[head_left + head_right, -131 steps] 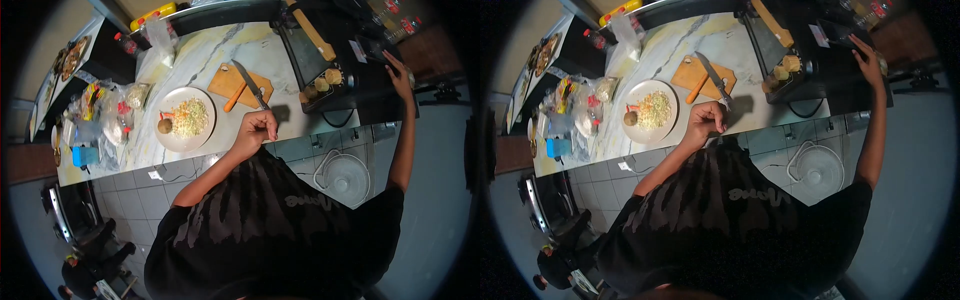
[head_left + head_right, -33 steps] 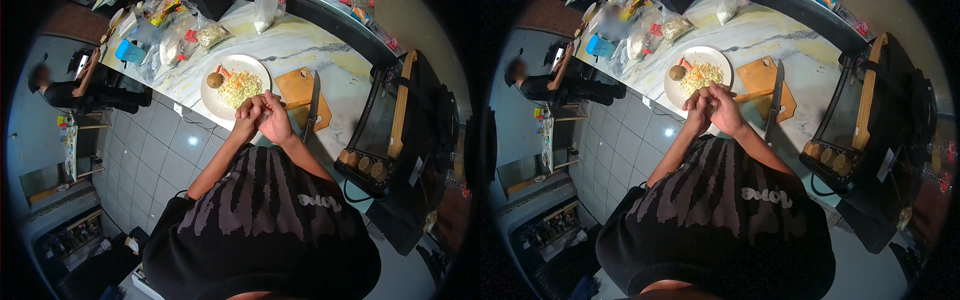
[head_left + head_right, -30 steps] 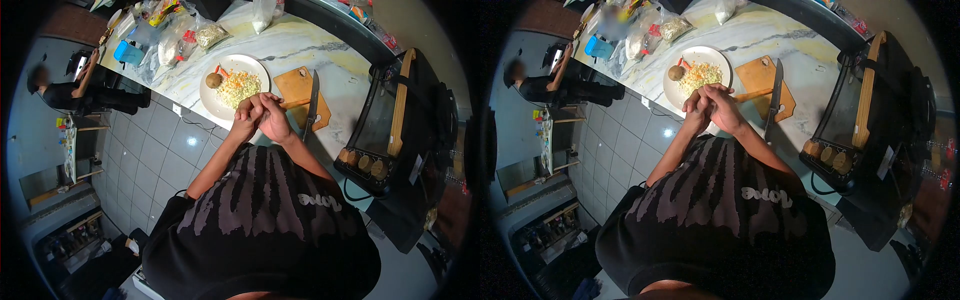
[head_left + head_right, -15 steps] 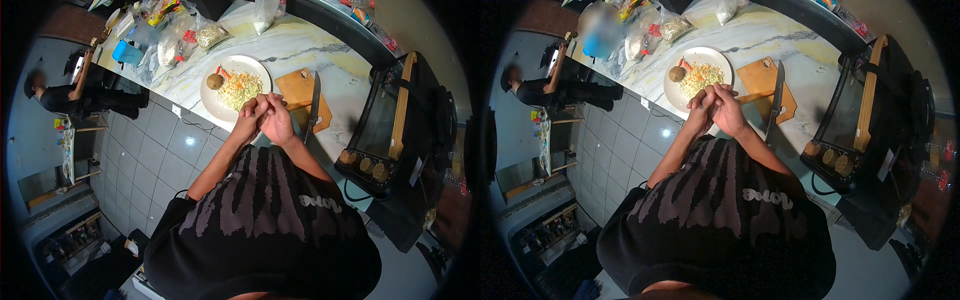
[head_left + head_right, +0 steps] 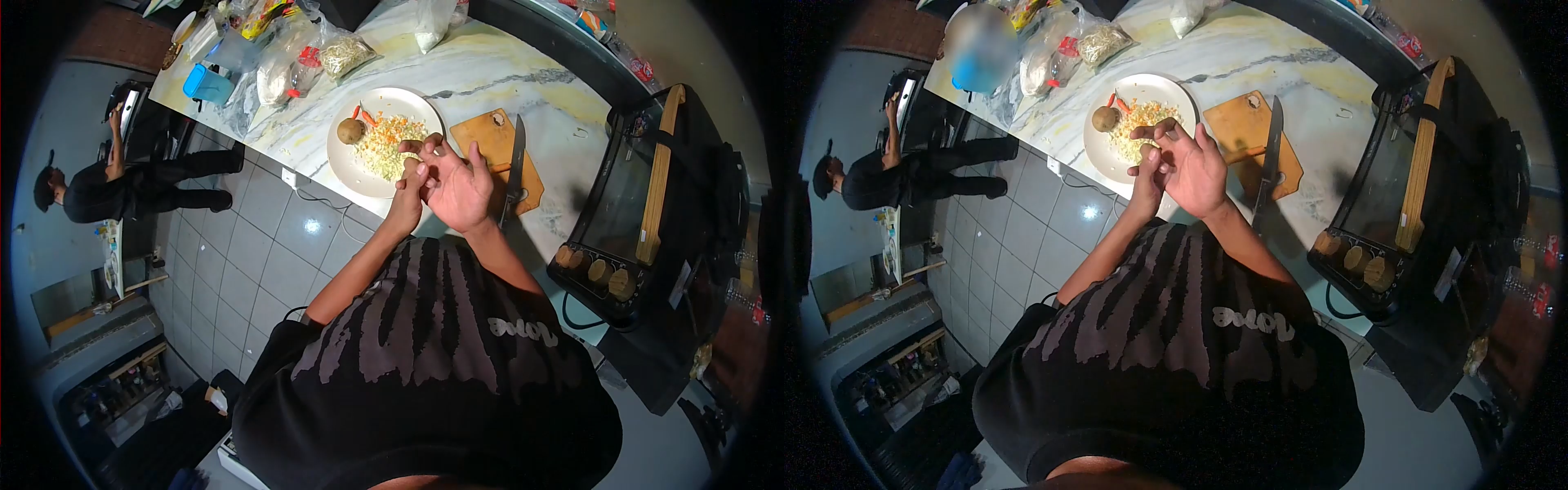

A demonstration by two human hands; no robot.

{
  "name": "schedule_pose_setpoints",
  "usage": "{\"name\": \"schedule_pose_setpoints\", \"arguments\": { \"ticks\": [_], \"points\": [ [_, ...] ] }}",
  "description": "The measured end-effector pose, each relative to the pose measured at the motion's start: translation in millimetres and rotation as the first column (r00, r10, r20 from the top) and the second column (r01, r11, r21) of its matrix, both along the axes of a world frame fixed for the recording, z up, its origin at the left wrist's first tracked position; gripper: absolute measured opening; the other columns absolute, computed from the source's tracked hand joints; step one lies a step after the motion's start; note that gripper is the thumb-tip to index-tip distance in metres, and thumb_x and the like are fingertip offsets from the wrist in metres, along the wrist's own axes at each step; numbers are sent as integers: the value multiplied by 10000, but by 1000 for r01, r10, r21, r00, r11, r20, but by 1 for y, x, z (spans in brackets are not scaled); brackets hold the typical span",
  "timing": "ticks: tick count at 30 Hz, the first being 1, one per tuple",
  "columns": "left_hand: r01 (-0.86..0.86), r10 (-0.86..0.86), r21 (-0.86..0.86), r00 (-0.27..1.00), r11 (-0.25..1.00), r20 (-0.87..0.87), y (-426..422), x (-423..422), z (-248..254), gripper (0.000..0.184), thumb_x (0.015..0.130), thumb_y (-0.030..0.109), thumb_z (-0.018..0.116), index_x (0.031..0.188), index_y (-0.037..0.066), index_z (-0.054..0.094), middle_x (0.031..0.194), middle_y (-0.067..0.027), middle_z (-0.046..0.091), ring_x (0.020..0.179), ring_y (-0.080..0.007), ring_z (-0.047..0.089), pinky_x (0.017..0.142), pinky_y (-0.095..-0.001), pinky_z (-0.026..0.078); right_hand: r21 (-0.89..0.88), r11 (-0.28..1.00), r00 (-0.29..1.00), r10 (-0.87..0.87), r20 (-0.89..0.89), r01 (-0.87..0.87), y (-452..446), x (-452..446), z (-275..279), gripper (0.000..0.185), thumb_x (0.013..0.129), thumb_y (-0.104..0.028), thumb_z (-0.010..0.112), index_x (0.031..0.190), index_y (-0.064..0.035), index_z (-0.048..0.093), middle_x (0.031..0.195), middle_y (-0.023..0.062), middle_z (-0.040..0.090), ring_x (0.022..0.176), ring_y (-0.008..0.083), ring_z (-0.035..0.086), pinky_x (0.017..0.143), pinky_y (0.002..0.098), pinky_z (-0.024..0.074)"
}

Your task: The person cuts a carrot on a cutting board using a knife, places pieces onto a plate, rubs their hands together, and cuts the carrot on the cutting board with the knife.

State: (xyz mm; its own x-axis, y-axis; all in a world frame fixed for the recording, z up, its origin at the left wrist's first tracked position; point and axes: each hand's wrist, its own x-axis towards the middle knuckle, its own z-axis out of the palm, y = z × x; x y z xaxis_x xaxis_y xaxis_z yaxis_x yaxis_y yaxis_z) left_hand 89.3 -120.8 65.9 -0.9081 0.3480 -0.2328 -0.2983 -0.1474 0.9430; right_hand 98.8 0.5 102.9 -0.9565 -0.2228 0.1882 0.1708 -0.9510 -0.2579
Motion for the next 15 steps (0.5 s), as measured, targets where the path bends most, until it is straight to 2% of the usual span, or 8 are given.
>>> {"name": "schedule_pose_setpoints", "arguments": {
  "ticks": [4, 6, 7, 9, 13, 15],
  "points": [
    [-35, 34, 11, 999, 999, 35, -1, -3, -9, 449, 1010, 490, 478, 994, 45, 542, 906, -43, 549, 890, -141, 503, 824, -292, 398, 11, 1000, 999, -1, 44, 0, -2, 1, -2, 572, 1008, -613, 390, 1171, -75, 497, 1325, 215, 525, 1081, 264, 573, 1058, 510, 431],
    [-79, 77, 74, 997, 994, 30, 0, -3, -4, 433, 1000, 475, 515, 908, 54, 558, 878, -40, 557, 863, -133, 498, 798, -285, 390, 5, 1000, 996, -2, 94, 2, -5, 1, -1, 616, 994, -649, 380, 1170, -74, 512, 1303, 194, 506, 952, 203, 529, 1037, 481, 405],
    [-79, 77, 75, 997, 994, 29, 0, -3, 2, 433, 1000, 475, 515, 908, 54, 558, 878, -40, 557, 863, -133, 498, 798, -285, 390, 6, 1000, 996, -2, 93, 2, -4, 0, -3, 616, 994, -649, 380, 1170, -74, 512, 1303, 194, 506, 952, 203, 529, 1037, 481, 405],
    [-57, 51, 101, 997, 993, 59, 1, -3, 12, 346, 968, 381, 599, 803, 92, 508, 866, -17, 522, 895, -137, 496, 838, -301, 406, -53, 998, 999, 32, 40, -30, -4, -1, -7, 571, 1013, -612, 379, 1170, -76, 498, 1301, 211, 538, 1035, 264, 579, 1075, 485, 404],
    [-23, 23, 50, 1000, 998, 8, -3, -3, 0, 421, 979, 473, 560, 907, 57, 553, 896, -46, 576, 843, -123, 506, 747, -272, 394, -56, 998, 999, 25, 26, -24, -5, -1, -3, 573, 1016, -610, 373, 1174, -76, 505, 1294, 201, 545, 1025, 268, 579, 1030, 478, 425],
    [-92, 90, 126, 996, 988, 16, 0, 1, 3, 426, 973, 484, 558, 951, 59, 547, 895, -32, 568, 813, -121, 505, 714, -266, 391, -39, 999, 993, 22, 117, -17, -6, 0, 4, 601, 985, -653, 402, 1151, -90, 531, 1278, 190, 523, 956, 228, 515, 963, 414, 424]
  ]
}}
